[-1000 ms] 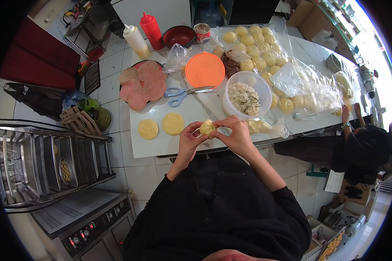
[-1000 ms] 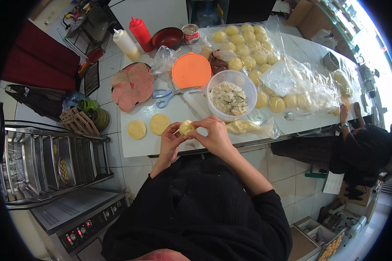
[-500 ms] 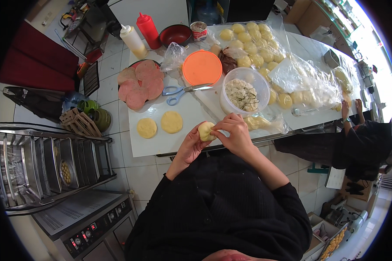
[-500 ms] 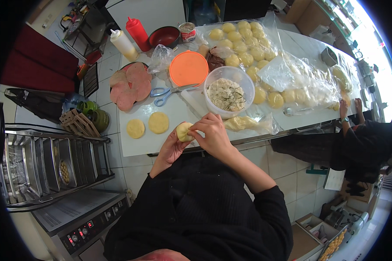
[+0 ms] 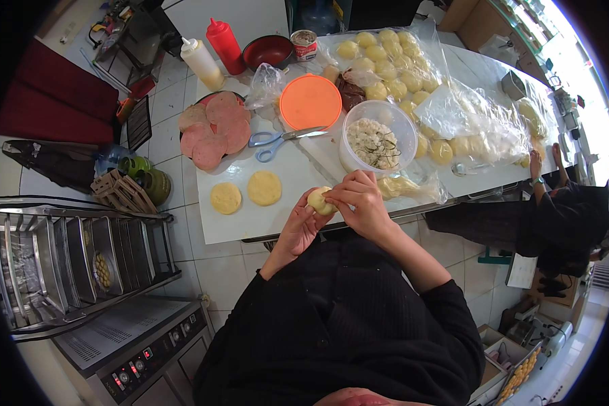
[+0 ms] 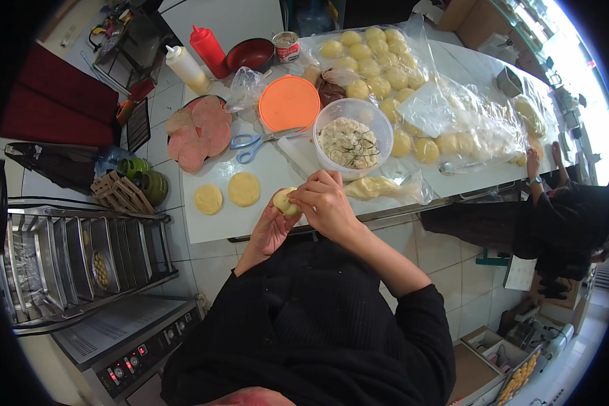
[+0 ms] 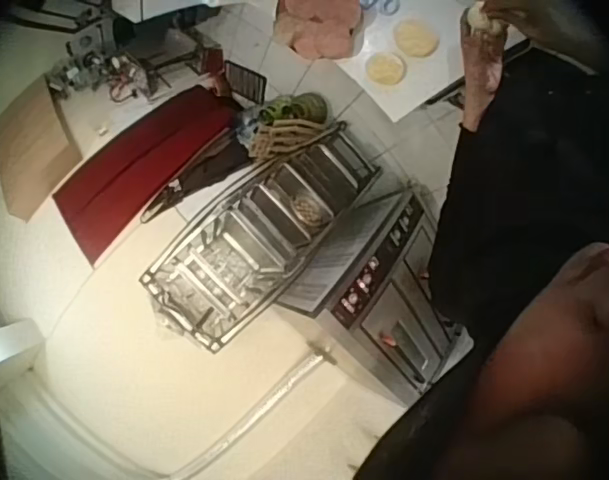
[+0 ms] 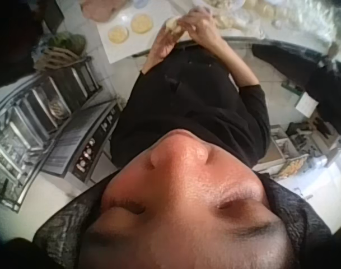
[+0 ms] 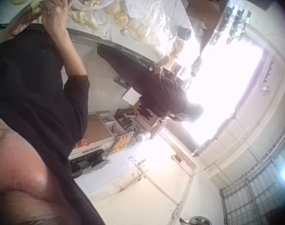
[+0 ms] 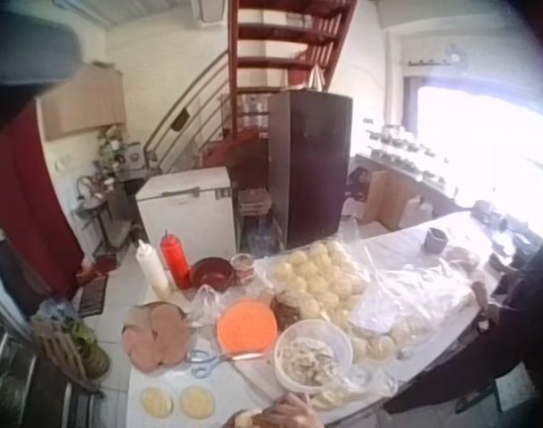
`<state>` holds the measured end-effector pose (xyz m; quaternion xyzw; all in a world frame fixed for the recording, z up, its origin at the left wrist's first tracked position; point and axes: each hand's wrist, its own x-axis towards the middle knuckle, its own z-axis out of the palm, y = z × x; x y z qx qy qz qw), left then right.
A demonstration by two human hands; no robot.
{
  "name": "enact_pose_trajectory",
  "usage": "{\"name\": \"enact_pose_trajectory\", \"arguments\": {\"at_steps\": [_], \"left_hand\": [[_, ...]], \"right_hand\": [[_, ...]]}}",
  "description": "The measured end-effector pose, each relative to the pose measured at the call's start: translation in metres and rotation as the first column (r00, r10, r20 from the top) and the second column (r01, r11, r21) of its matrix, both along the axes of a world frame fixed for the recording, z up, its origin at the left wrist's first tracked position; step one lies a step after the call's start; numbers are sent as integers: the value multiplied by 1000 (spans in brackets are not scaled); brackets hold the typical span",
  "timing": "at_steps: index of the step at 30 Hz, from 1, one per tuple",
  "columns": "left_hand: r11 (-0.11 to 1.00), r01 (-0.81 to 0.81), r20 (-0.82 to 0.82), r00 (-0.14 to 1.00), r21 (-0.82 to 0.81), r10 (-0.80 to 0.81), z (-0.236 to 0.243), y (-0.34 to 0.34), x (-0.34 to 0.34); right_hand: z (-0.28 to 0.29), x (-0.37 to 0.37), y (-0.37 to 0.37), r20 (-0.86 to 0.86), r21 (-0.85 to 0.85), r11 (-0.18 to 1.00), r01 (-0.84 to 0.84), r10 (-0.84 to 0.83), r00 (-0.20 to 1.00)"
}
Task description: The person flattens balls of dough with a rolling pin, places a filling by hand, and shapes them into buns. The buns are then placed onto a metal baking tray.
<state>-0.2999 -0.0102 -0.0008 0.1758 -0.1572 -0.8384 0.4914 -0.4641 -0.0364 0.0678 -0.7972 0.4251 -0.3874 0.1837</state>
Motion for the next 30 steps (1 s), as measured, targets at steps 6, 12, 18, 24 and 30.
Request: {"name": "enact_pose_trajectory", "arguments": {"at_steps": [6, 12, 18, 24, 30], "left_hand": [[983, -162, -18, 987, -81, 161, -15, 5, 3], [982, -148, 46, 987, -121, 155, 1, 2, -4], [927, -185, 308, 907, -326, 289, -8, 3, 0], [941, -219, 46, 970, -258, 238, 18, 2, -7], [995, 93, -162, 983, 38, -86, -5, 3, 9]], "right_hand": [[16, 7, 12, 2, 79, 981, 177, -178, 984], [1, 4, 9, 58, 121, 985, 122, -130, 990], [10, 4, 7, 37, 102, 993, 63, -67, 997], [2, -1, 2, 59, -13, 1000, 8, -7, 998], [21, 5, 14, 29, 36, 987, 158, -159, 987]]}}
